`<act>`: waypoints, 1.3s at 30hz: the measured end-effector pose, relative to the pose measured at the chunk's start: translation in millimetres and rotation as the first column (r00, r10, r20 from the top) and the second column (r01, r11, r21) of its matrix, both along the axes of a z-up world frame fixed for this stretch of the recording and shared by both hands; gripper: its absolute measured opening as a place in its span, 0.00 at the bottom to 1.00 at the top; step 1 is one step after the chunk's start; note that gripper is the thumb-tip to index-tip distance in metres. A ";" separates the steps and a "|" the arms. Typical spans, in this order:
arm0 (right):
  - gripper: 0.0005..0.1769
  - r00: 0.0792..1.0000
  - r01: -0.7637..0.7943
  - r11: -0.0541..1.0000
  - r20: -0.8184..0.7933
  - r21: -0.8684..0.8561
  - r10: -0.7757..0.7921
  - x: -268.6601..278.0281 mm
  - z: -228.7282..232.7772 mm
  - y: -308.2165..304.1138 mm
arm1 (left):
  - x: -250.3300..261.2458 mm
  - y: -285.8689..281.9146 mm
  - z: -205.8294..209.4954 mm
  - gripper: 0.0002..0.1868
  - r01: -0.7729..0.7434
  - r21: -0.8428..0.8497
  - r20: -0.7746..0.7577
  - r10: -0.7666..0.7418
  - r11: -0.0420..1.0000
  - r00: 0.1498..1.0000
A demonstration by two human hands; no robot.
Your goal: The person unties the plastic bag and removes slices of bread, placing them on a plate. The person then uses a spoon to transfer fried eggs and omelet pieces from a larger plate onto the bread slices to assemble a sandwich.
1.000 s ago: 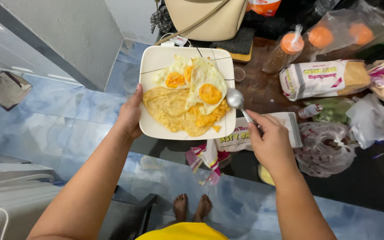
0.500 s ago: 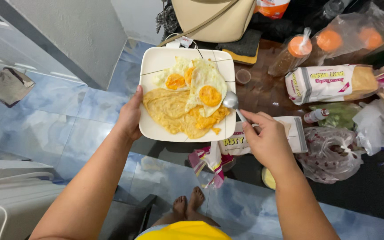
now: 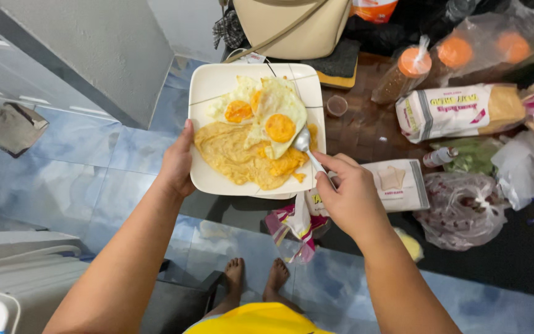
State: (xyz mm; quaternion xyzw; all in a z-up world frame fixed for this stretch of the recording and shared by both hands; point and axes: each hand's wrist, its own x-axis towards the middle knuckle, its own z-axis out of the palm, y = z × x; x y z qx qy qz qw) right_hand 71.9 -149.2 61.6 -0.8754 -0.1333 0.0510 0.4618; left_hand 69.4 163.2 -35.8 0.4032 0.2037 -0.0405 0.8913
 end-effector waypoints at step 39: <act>0.20 0.960 0.036 0.977 0.280 -0.210 0.025 -17.4 10.8 70.5 | -21.1 37.8 -16.5 0.34 0.005 -0.055 0.011 -0.005 0.998 1.000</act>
